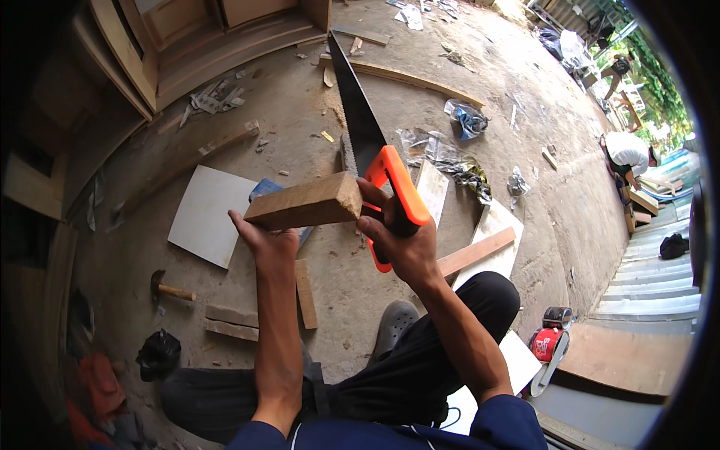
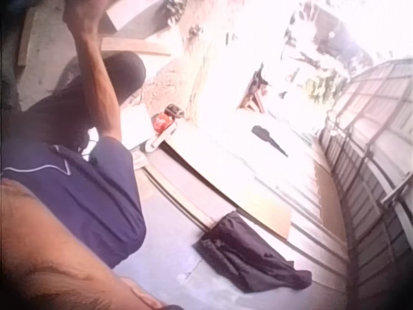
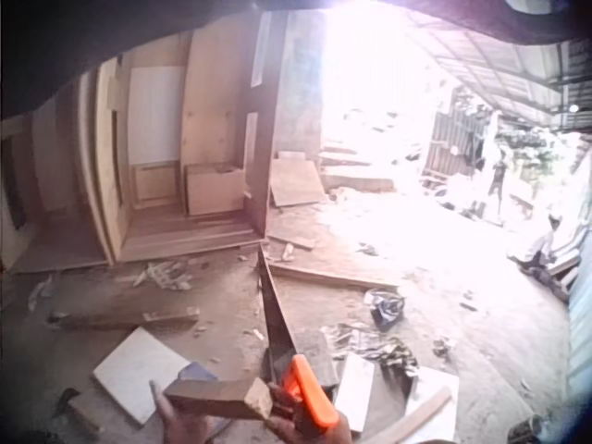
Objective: The person sits on the floor and assembles a small wooden frame by cutting a wooden piece with a hand saw and then hammering nails into a white board to attach the pieces. The person uses a hammer and a hand saw to complete the assembly.
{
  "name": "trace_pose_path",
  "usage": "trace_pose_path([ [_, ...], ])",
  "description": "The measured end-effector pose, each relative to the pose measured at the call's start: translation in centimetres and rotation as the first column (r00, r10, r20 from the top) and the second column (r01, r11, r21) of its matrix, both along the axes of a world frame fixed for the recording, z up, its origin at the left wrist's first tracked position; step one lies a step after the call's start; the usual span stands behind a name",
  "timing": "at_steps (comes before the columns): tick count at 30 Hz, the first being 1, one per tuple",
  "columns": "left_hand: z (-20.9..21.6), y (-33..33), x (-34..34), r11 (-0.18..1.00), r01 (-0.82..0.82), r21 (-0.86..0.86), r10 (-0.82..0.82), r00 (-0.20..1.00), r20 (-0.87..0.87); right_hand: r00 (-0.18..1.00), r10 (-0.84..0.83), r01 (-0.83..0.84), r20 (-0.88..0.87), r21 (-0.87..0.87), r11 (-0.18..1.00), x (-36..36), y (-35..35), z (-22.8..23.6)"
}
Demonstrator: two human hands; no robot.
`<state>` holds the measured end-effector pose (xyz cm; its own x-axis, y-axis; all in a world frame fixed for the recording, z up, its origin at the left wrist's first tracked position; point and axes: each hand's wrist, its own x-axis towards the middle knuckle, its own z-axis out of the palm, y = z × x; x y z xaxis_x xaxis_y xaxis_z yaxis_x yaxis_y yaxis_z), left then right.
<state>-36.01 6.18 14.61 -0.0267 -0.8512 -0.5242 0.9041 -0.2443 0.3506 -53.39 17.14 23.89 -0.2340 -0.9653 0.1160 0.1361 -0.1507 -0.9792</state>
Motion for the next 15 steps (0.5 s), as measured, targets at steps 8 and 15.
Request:
trace_pose_path([
  [8, 2.9, 2.6, -2.2, 0.920, -0.010, -0.392, 0.226, 0.830, 0.510, 0.960, -0.197, 0.199, 0.201, 0.013, 0.980, -1.7, -0.4, -0.3],
  [15, 3.3, 3.1, -2.4, 0.797, 0.203, -0.569, 0.318, 0.659, 0.681, 0.923, -0.319, 0.313, 0.214, 0.062, 0.948, -2.9, -0.6, -1.5],
])
